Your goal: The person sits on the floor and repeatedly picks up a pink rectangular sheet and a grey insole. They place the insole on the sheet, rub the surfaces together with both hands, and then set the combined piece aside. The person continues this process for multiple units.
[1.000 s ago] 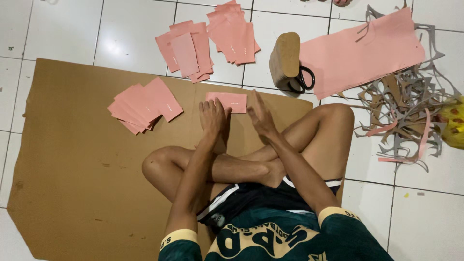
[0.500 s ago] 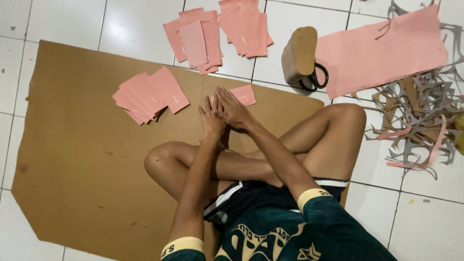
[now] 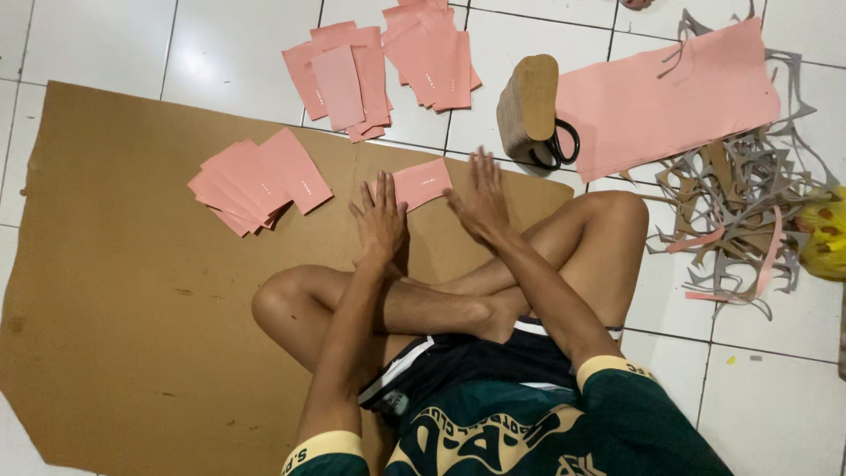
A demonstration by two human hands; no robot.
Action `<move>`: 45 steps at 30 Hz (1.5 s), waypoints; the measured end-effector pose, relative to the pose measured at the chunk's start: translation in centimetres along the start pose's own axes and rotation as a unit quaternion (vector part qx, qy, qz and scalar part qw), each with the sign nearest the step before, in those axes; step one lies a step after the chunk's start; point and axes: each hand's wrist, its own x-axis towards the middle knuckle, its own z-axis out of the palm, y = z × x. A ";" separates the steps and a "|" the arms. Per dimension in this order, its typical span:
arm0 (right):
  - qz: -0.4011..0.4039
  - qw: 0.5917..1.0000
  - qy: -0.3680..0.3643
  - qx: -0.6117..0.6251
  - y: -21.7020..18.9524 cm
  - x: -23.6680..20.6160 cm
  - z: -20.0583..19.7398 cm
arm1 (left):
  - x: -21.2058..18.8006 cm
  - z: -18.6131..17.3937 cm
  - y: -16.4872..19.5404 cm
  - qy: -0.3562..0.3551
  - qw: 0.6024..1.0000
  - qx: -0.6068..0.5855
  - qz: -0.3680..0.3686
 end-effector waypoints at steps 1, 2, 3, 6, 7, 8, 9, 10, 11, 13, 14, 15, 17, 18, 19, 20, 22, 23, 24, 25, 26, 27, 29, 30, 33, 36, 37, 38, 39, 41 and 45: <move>-0.019 1.000 0.003 -0.008 -1.0 0.5 0.4 | 0.1 -0.1 0.0 0.013 1.000 0.015 0.002; -0.064 0.998 -0.021 0.013 -2.2 1.0 1.1 | 0.2 -0.1 0.0 0.018 1.000 0.022 0.006; -0.107 0.992 -0.050 0.036 -3.7 1.3 1.9 | 0.3 -0.1 0.0 0.018 0.999 0.029 0.010; -0.167 0.977 -0.081 0.100 -5.9 2.3 3.3 | 0.5 0.1 -0.1 -0.018 0.998 0.062 0.013; -0.173 0.974 -0.084 0.121 -6.0 2.3 3.4 | 0.5 0.2 0.0 -0.038 0.996 0.074 0.013; -0.154 0.981 -0.074 0.097 -5.6 2.1 3.5 | 0.4 0.5 0.1 -0.016 0.997 0.071 0.007; -0.134 0.986 -0.066 0.072 -4.5 2.0 3.3 | 0.4 0.6 0.2 0.005 0.998 0.066 -0.001; -0.114 0.991 -0.059 0.045 -3.3 1.4 2.8 | 0.3 0.7 0.4 0.025 0.998 0.059 -0.009; -0.088 0.994 -0.061 0.030 -2.4 0.7 2.5 | 0.1 0.8 0.5 0.020 0.998 0.059 -0.007; -0.047 0.998 -0.043 -0.008 -0.4 0.6 1.3 | 0.3 0.9 0.4 0.033 0.997 0.063 -0.004; -0.037 0.999 -0.038 -0.003 0.6 0.5 0.6 | 0.5 0.6 0.2 0.041 0.999 0.026 0.015; -0.027 0.999 -0.034 0.000 1.6 0.1 -0.2 | 0.6 0.3 -0.1 0.048 0.998 -0.013 0.033; -0.039 0.999 -0.025 0.001 2.6 -0.5 -1.0 | 0.7 -0.4 -0.1 0.060 0.993 -0.044 0.094; -0.060 0.998 -0.015 0.000 2.9 -1.0 -1.2 | 0.9 -0.8 -0.1 0.069 0.987 -0.035 0.138; -0.083 0.997 -0.005 -0.001 3.2 -1.3 -1.4 | 1.2 -1.3 -0.1 0.078 0.980 -0.025 0.181; -0.096 0.995 -0.004 -0.013 3.1 -1.4 -1.2 | 1.2 -1.5 0.5 0.108 0.979 -0.058 0.165; -0.121 0.992 0.001 -0.033 1.9 -1.8 0.0 | 1.1 -1.6 1.7 0.165 0.969 -0.119 0.137; -0.116 0.991 0.048 -0.036 1.2 -2.0 0.4 | 0.9 -1.6 2.0 0.160 0.973 -0.127 0.109; -0.110 0.988 0.096 -0.040 0.6 -2.4 0.8 | 0.5 -1.3 2.5 0.156 0.975 -0.135 0.082; -0.106 0.983 0.142 -0.044 0.0 -2.8 1.0 | 0.3 -1.0 2.8 0.152 0.976 -0.144 0.053; -0.091 0.987 0.125 -0.038 -0.5 -3.1 1.2 | 0.2 -0.5 2.8 0.135 0.973 -0.167 0.088; -0.074 0.991 0.104 -0.030 -1.0 -3.9 1.6 | -0.2 0.0 2.6 0.115 0.968 -0.189 0.121; -0.032 0.996 0.077 0.013 -2.0 -4.6 2.4 | -0.9 1.1 2.0 0.104 0.966 -0.186 0.149; -0.009 0.996 0.071 0.045 -2.1 -5.0 2.7 | -1.3 1.5 2.1 0.114 0.969 -0.165 0.144; -0.061 0.992 0.052 0.095 -1.7 -4.8 3.0 | -2.1 2.0 3.0 0.131 0.971 -0.073 0.184; -0.130 0.984 0.006 0.125 -1.7 -4.5 3.5 | -3.7 1.5 4.4 -0.052 0.969 0.028 0.240; -0.146 0.980 -0.013 0.135 -1.8 -4.2 3.7 | -4.1 1.3 4.7 -0.144 0.955 0.060 0.251; -0.160 0.980 -0.031 0.117 -1.8 -3.8 3.9 | -4.2 1.2 4.8 -0.140 0.957 0.058 0.249; -0.175 0.978 -0.051 0.100 -1.8 -3.2 3.8 | -4.3 1.3 4.8 -0.139 0.958 0.055 0.245; -0.172 0.979 -0.077 0.078 -1.7 -1.8 3.7 | -4.8 1.8 4.8 -0.117 0.962 0.035 0.243; -0.100 0.992 -0.077 0.016 -1.3 3.4 2.3 | -4.0 3.0 4.3 -0.081 0.965 -0.010 0.249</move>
